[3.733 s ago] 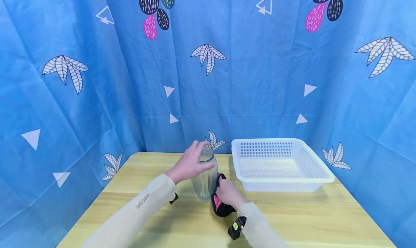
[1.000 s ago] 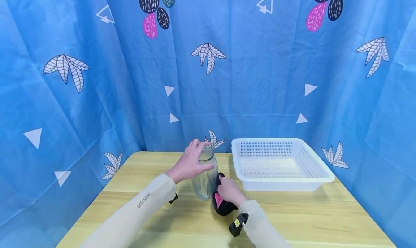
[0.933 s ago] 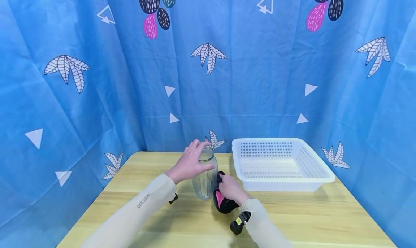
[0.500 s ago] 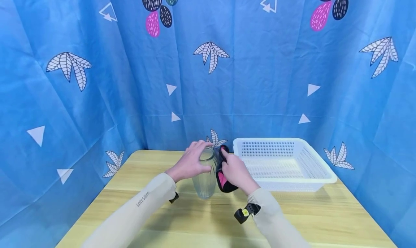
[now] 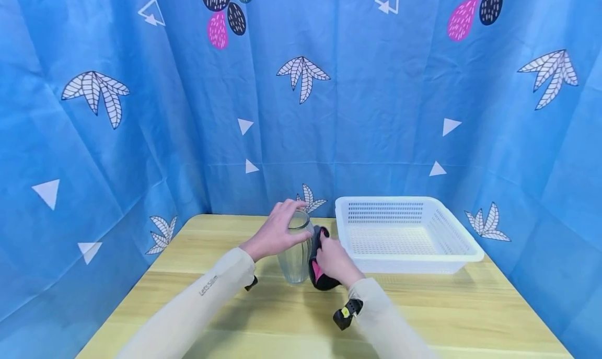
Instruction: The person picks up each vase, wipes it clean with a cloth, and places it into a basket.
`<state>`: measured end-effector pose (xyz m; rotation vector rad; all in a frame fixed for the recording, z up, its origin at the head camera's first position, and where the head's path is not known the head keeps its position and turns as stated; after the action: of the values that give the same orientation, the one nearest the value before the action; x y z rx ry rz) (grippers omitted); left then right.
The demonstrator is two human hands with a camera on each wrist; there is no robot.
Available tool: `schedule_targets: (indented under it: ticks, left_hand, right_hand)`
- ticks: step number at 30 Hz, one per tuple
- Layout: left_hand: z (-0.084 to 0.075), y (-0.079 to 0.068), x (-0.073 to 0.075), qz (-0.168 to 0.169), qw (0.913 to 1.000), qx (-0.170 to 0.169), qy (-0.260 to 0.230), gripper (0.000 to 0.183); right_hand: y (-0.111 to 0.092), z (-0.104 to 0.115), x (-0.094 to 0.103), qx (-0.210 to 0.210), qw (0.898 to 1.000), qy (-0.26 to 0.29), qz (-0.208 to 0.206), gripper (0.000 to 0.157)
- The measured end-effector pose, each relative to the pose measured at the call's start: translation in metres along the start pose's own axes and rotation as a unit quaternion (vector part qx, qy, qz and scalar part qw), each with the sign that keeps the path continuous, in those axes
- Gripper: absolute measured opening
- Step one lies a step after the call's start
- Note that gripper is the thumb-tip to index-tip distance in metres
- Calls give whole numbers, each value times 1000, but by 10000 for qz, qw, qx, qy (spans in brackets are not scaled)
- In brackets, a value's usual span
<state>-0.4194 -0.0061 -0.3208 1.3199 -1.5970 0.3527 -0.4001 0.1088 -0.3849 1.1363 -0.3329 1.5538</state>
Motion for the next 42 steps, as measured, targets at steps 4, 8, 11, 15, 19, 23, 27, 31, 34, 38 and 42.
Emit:
schedule_targets:
  ticks: [4, 8, 11, 15, 19, 23, 27, 31, 34, 38, 42]
  left_hand:
    - [5, 0, 0, 54, 9999, 160, 13, 79]
    - [2, -1, 0, -28, 9997, 90, 225, 78]
    - [0, -3, 2, -196, 9986, 28, 489, 77]
    - [-1, -6, 4, -277, 9982, 38, 536, 76]
    - [-5, -9, 6, -151, 9992, 50, 366, 73]
    - [-7, -8, 7, 64, 9996, 118, 231, 68]
    - [-5, -5, 5, 181, 9996, 144, 129, 68]
    - [-5, -2, 3, 109, 9998, 95, 147, 71]
    - [-5, -1, 2, 34, 9998, 46, 198, 73]
    - [-5, 0, 0, 24, 9997, 16, 256, 76]
    - [-1, 0, -1, 132, 9994, 170, 284, 81]
  right_hand:
    - [-9, -13, -31, -155, 9991, -34, 393, 47]
    - [-14, -21, -40, -339, 9978, 145, 543, 42]
    - [-14, -20, -30, -411, 9976, 384, 406, 36]
    - [-10, -13, -8, -374, 9979, 476, 223, 41]
    - [-4, 3, 20, -206, 9990, 390, 62, 50]
    - [3, 22, 50, -4, 9995, 263, -198, 55]
    - [10, 41, 70, 319, 9972, -76, -674, 57]
    - [10, 44, 66, 428, 9950, -493, -757, 59]
    - [9, 32, 51, 255, 9958, -614, -632, 58]
    - [6, 9, 26, -62, 9984, -336, -443, 55]
    - [-2, -9, -7, -205, 9994, -237, -157, 52]
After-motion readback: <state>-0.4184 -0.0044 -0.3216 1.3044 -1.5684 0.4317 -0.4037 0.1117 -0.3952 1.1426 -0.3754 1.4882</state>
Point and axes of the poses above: each hand's wrist, its own y-axis towards the middle knuckle, its own x-axis out of the back of the hand, z = x × y, the point moved 10 cm from there along y, towards the middle knuckle, and after that the axes turned 11 degrees about x, right-handed, at the moved point
